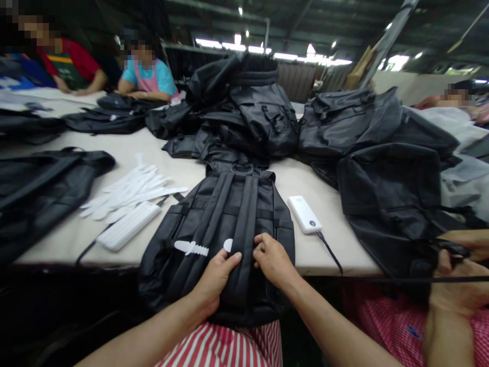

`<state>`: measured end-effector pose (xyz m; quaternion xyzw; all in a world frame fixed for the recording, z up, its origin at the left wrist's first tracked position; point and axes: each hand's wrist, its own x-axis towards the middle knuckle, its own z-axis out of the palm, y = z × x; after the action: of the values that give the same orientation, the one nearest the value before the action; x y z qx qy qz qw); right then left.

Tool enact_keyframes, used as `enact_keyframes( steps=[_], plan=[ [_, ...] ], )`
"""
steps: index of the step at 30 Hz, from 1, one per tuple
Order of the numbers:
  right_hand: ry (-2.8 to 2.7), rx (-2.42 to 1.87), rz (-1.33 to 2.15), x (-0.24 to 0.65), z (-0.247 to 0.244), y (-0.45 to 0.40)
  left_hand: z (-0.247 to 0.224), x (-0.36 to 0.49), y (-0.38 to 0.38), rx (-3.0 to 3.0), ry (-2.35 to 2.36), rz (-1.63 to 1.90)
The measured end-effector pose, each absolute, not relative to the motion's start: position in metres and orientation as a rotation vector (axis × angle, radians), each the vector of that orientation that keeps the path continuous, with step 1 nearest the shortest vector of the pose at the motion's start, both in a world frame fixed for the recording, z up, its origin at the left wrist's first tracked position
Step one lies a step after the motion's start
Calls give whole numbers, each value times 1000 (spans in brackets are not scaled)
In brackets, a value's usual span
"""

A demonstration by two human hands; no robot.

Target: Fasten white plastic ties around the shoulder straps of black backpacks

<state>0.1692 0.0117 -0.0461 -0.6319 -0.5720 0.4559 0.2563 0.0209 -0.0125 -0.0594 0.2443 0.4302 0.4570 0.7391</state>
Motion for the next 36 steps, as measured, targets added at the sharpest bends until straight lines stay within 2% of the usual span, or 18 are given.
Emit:
enact_keyframes(
  steps=[3,7,22,30,36],
  plan=[
    [-1726,-1713,1072,172,-52,16,-60,22,-13,525,942,1010],
    [-1835,-1687,1059,169,-53,23,-61,24,-15,533,958,1006],
    [-1660,-1672,1473,196,-27,3,-78,20,-17,636,981,1031],
    [-1730,-1303,1687,209,-11,-14,-81,21,-19,690,1033,1030],
    [-1800,-1407,1428,208,-22,-14,-79,20,-19,662,1006,1026]
  ],
)
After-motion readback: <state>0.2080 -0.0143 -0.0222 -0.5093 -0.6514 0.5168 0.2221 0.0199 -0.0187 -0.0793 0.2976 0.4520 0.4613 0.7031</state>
